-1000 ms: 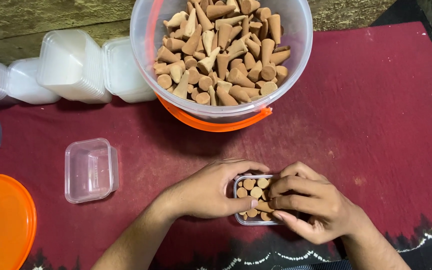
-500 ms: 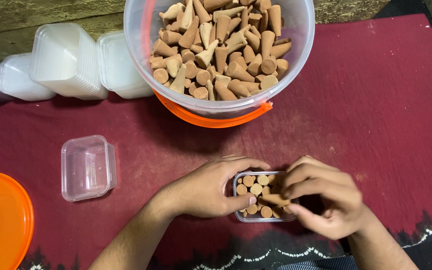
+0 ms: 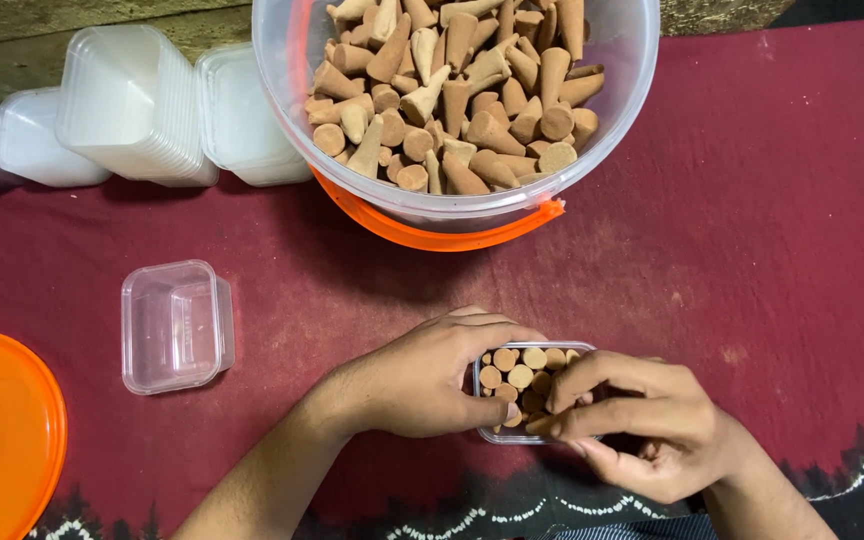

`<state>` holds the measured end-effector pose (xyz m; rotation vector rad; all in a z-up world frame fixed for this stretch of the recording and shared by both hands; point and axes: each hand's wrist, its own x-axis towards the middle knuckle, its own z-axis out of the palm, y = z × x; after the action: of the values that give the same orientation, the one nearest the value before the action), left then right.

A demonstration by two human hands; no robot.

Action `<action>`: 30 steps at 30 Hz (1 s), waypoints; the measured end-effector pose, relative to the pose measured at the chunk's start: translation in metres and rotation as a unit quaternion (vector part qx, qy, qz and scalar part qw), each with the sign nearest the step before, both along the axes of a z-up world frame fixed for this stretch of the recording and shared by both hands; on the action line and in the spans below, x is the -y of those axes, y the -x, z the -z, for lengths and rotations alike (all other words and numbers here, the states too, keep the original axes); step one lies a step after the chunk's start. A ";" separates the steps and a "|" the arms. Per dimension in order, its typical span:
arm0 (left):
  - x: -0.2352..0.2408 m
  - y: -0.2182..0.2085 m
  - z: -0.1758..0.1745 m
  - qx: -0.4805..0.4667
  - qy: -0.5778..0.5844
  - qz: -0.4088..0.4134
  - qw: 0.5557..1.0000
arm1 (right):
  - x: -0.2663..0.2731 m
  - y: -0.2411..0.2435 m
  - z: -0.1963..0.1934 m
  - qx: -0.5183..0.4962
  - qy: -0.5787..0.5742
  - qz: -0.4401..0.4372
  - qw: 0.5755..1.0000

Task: A person is seen picking up incense cones from a large bucket and neatly arranging them into small plastic containers.

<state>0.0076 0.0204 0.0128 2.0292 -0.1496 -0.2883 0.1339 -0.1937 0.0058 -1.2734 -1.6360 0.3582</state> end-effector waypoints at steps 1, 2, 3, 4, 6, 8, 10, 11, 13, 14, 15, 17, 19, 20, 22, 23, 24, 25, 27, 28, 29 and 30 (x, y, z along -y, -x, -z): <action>0.000 0.000 0.001 0.000 0.000 0.000 1.000 | -0.002 0.001 -0.001 0.000 0.000 0.000 1.000; -0.001 0.000 0.002 0.003 0.007 0.004 1.000 | -0.003 0.001 -0.002 -0.003 -0.001 -0.011 1.000; -0.001 0.000 0.003 0.007 0.013 0.008 1.000 | -0.005 0.002 -0.003 -0.005 -0.002 -0.023 1.000; -0.001 0.000 0.004 0.007 0.013 0.007 1.000 | -0.007 0.003 -0.005 -0.005 -0.002 -0.023 1.000; -0.001 0.000 0.006 0.015 0.014 0.005 1.000 | -0.012 0.006 -0.008 -0.013 -0.011 -0.039 0.999; -0.001 0.000 0.006 0.016 0.013 0.005 1.000 | -0.013 0.007 -0.010 -0.017 -0.020 -0.041 0.999; 0.000 0.000 0.004 0.017 0.013 0.006 1.000 | -0.012 0.007 -0.010 -0.020 -0.028 -0.042 0.999; 0.000 0.000 0.003 0.014 0.012 0.004 1.000 | -0.011 0.007 -0.009 -0.021 -0.028 -0.025 0.999; 0.000 0.000 0.001 0.012 0.012 0.001 1.000 | -0.005 0.005 -0.003 -0.022 -0.028 -0.008 0.999; 0.000 0.000 0.000 0.010 0.010 -0.003 1.000 | -0.001 0.004 0.003 -0.020 -0.036 0.033 0.999; 0.001 0.000 -0.002 0.009 0.006 -0.008 1.000 | 0.003 0.002 0.008 -0.018 -0.044 0.075 0.996; 0.000 0.001 -0.004 -0.020 -0.001 -0.013 1.000 | 0.004 0.001 0.008 -0.006 -0.019 0.080 0.997; 0.000 0.001 -0.004 -0.049 -0.008 -0.016 0.999 | 0.005 0.000 0.009 0.007 0.006 0.086 0.996; -0.001 0.002 -0.003 -0.044 -0.002 -0.018 0.999 | 0.004 0.000 0.009 0.004 -0.004 0.080 0.997; -0.001 0.002 -0.002 -0.037 0.003 -0.021 0.999 | 0.006 -0.002 0.011 0.003 -0.015 0.074 0.997; -0.001 0.002 -0.003 -0.039 0.009 -0.031 0.999 | 0.007 -0.003 0.012 -0.006 -0.019 0.099 0.995; -0.001 0.002 -0.003 -0.042 0.014 -0.041 0.998 | 0.009 -0.004 0.013 -0.015 -0.023 0.123 0.992; -0.001 0.002 -0.005 -0.040 0.013 -0.041 0.998 | 0.010 -0.006 0.015 -0.013 -0.024 0.123 0.992; -0.001 0.002 -0.009 -0.051 0.007 -0.042 0.998 | 0.013 -0.009 0.017 -0.051 -0.035 0.124 0.990; 0.000 0.002 -0.008 -0.049 0.006 -0.042 0.998 | 0.011 -0.008 0.016 -0.049 -0.037 0.124 0.990; 0.000 0.002 -0.007 -0.046 0.007 -0.046 0.998 | 0.009 -0.008 0.015 -0.052 -0.035 0.120 0.991; 0.000 0.002 -0.007 -0.042 0.008 -0.050 0.998 | 0.007 -0.007 0.013 -0.054 -0.033 0.116 0.991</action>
<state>0.0052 0.0202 0.0198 1.9980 0.0020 -0.3083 0.1408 -0.2010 -0.0075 -1.3543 -1.3807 0.2230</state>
